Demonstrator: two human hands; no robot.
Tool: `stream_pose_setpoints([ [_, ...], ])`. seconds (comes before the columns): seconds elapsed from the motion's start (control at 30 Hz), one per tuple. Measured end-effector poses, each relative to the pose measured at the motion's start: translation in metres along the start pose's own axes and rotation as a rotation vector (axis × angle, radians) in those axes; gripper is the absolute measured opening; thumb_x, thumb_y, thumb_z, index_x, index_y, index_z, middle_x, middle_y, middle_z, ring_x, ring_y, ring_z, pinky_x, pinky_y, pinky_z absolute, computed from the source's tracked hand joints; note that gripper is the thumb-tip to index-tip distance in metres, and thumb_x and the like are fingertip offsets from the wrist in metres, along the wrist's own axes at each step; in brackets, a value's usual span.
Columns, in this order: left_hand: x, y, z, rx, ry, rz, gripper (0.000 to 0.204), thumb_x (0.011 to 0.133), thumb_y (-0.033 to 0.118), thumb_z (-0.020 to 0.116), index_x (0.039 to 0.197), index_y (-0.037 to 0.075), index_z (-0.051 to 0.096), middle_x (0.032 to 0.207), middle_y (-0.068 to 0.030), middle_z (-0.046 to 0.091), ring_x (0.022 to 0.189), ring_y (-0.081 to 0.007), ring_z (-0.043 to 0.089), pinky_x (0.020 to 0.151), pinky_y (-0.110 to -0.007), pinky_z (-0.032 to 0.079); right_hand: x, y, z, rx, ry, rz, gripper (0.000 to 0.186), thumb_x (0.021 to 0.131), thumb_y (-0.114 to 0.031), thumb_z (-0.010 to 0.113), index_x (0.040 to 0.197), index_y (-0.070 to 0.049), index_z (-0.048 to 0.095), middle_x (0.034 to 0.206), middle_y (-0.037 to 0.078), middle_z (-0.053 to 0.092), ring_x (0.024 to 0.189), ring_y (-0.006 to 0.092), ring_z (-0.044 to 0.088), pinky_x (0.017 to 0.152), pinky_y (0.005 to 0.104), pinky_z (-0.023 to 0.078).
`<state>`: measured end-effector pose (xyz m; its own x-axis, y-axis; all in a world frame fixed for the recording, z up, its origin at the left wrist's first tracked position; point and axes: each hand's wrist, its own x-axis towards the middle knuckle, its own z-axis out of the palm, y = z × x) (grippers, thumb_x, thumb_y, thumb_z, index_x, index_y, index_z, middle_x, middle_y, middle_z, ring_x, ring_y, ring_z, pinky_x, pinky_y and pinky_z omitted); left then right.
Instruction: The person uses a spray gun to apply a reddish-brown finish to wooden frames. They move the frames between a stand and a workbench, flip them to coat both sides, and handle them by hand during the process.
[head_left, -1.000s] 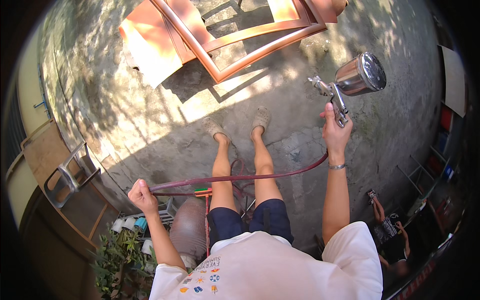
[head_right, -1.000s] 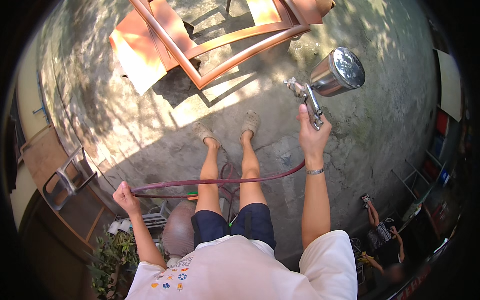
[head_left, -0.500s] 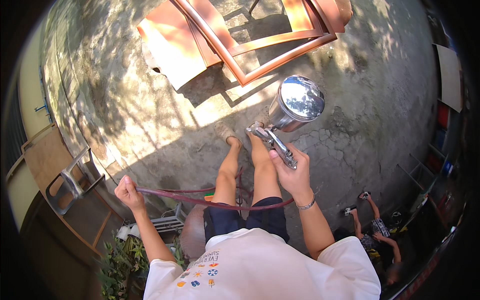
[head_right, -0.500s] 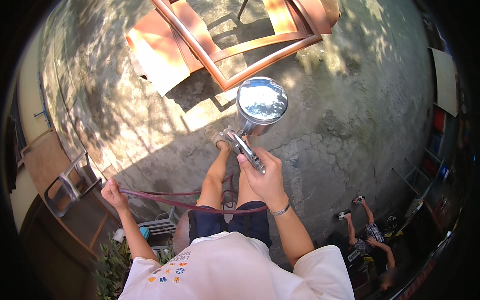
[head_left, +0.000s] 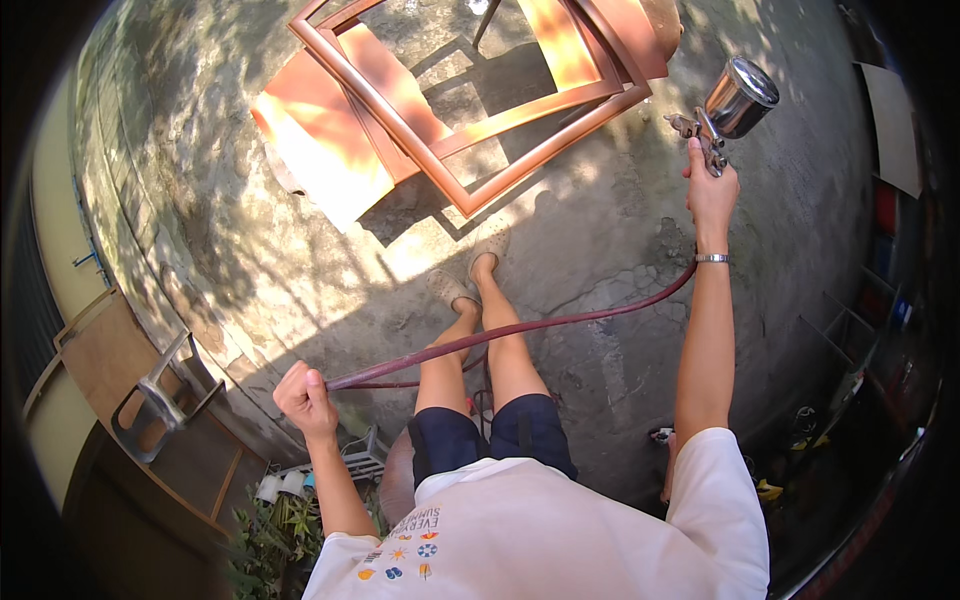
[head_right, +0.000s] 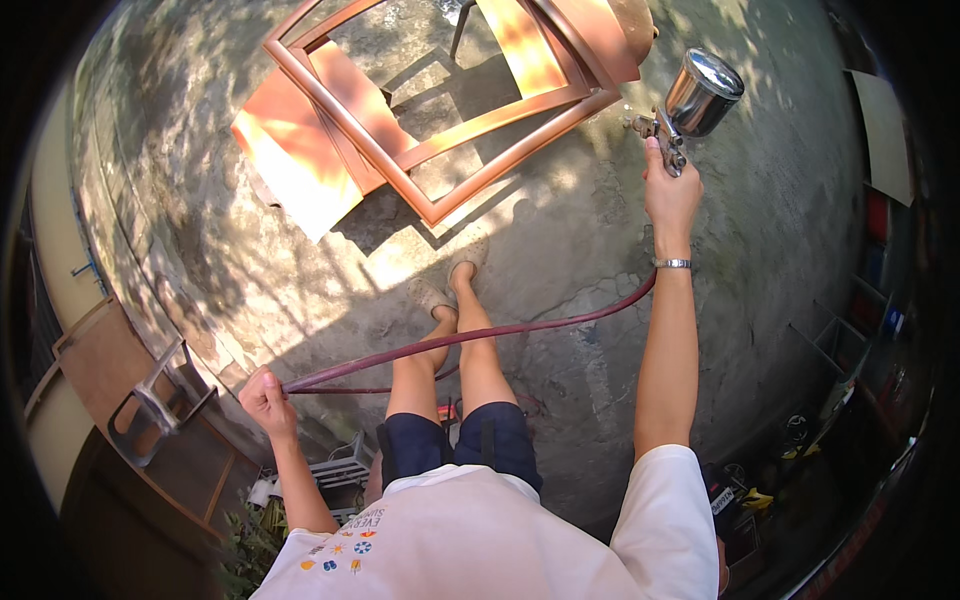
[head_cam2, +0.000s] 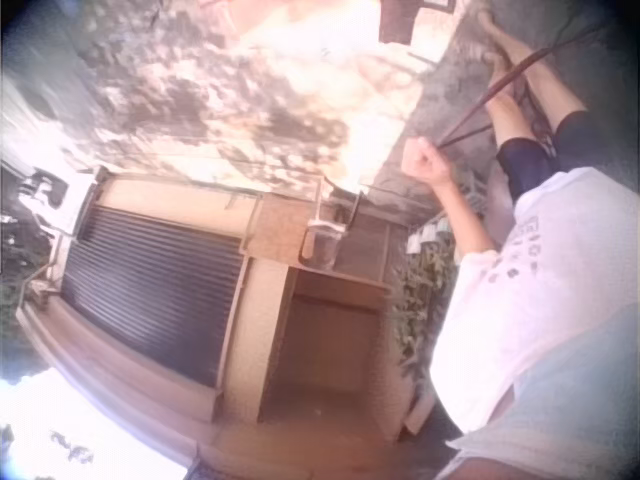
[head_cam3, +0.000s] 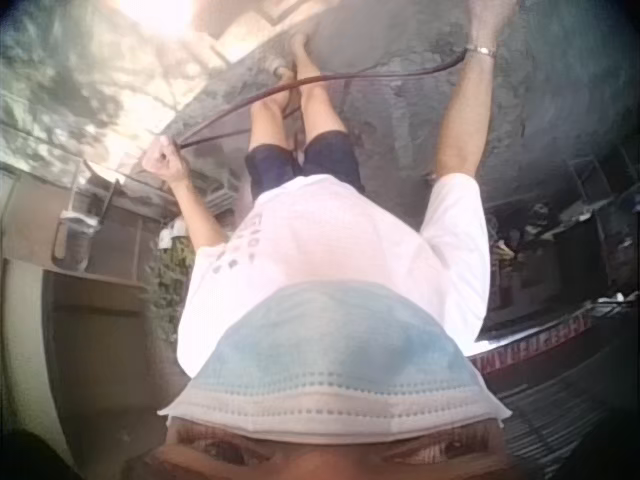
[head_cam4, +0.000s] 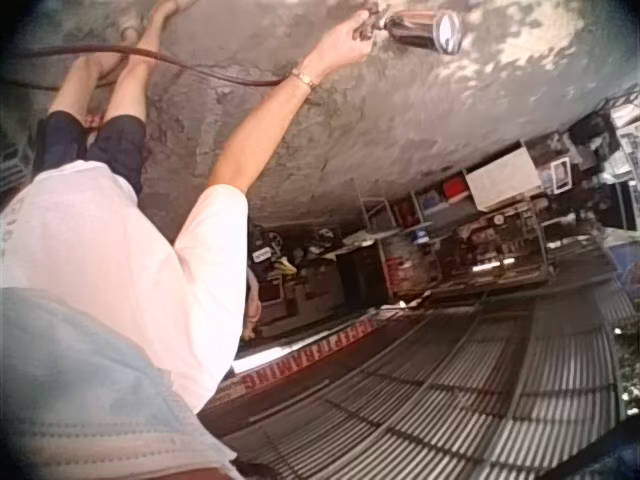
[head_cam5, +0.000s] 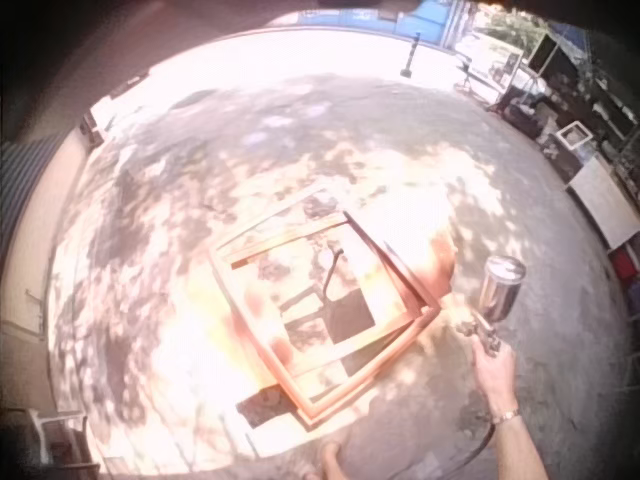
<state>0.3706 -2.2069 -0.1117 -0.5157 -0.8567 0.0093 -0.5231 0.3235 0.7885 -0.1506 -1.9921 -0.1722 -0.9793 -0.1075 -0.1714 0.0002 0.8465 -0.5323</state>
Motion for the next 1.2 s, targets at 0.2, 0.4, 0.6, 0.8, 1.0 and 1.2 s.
stream_pose_setpoints([
  [0.2, 0.030, 0.015, 0.018, -0.042, -0.005, 0.009, 0.048, 0.095, 0.018, 0.056, 0.055, 0.002, 0.035, 0.051, -0.0047, 0.027, 0.047, -0.0166, 0.026, 0.048, -0.034, 0.016, 0.070, -0.035, -0.020, 0.116, 0.282, -0.035, 0.046, 0.093, -0.043, 0.064, 0.084, 0.001, 0.069, 0.068, 0.007, 0.068, 0.038, 0.0111, 0.051, 0.036, 0.0280, 0.038],
  [0.4, 0.075, 0.009, -0.029, -0.030, 0.155, 0.039, 0.049, 0.096, 0.020, 0.054, 0.055, 0.002, 0.035, 0.050, -0.0038, 0.030, 0.047, -0.0155, 0.027, 0.048, -0.033, 0.017, 0.079, -0.116, -0.033, 0.489, 0.346, -0.161, 0.031, 0.097, -0.031, 0.061, 0.087, -0.002, 0.068, 0.078, 0.009, 0.072, 0.034, 0.0102, 0.049, 0.034, 0.0239, 0.035],
  [0.6, 0.143, -0.018, -0.082, -0.037, 0.265, 0.171, 0.049, 0.096, 0.021, 0.055, 0.055, 0.001, 0.036, 0.051, -0.0034, 0.031, 0.048, -0.0145, 0.030, 0.049, -0.031, 0.019, 0.075, -0.213, 0.014, 0.577, 0.330, -0.251, 0.031, 0.097, -0.031, 0.061, 0.089, -0.001, 0.068, 0.078, 0.009, 0.072, 0.037, 0.0102, 0.050, 0.036, 0.0246, 0.034],
  [0.8, 0.179, -0.096, -0.144, -0.017, 0.289, 0.140, 0.048, 0.096, 0.020, 0.055, 0.056, 0.000, 0.040, 0.050, -0.0038, 0.036, 0.048, -0.0134, 0.033, 0.050, -0.030, 0.020, 0.042, -0.263, 0.132, 0.567, 0.254, -0.299, 0.035, 0.097, -0.034, 0.063, 0.090, 0.000, 0.068, 0.074, 0.008, 0.071, 0.038, 0.0088, 0.050, 0.037, 0.0247, 0.034],
  [1.0, 0.210, -0.138, -0.216, -0.033, 0.342, -0.020, 0.053, 0.101, 0.027, 0.052, 0.056, 0.002, 0.038, 0.053, -0.0009, 0.036, 0.048, -0.0087, 0.031, 0.047, -0.028, 0.017, -0.062, -0.287, 0.239, 0.615, -0.155, -0.111, 0.040, 0.094, -0.038, 0.066, 0.095, 0.002, 0.068, 0.070, 0.004, 0.067, 0.045, 0.0075, 0.052, 0.042, 0.0231, 0.037],
  [1.2, 0.230, -0.157, -0.241, 0.095, 0.381, -0.044, 0.051, 0.102, 0.024, 0.048, 0.058, 0.002, 0.036, 0.056, 0.0000, 0.032, 0.051, -0.0092, 0.028, 0.050, -0.030, 0.017, -0.160, -0.278, 0.268, 0.640, -0.474, -0.160, 0.032, 0.093, -0.029, 0.070, 0.101, 0.002, 0.068, 0.065, 0.000, 0.060, 0.049, 0.0043, 0.049, 0.044, 0.0218, 0.037],
])
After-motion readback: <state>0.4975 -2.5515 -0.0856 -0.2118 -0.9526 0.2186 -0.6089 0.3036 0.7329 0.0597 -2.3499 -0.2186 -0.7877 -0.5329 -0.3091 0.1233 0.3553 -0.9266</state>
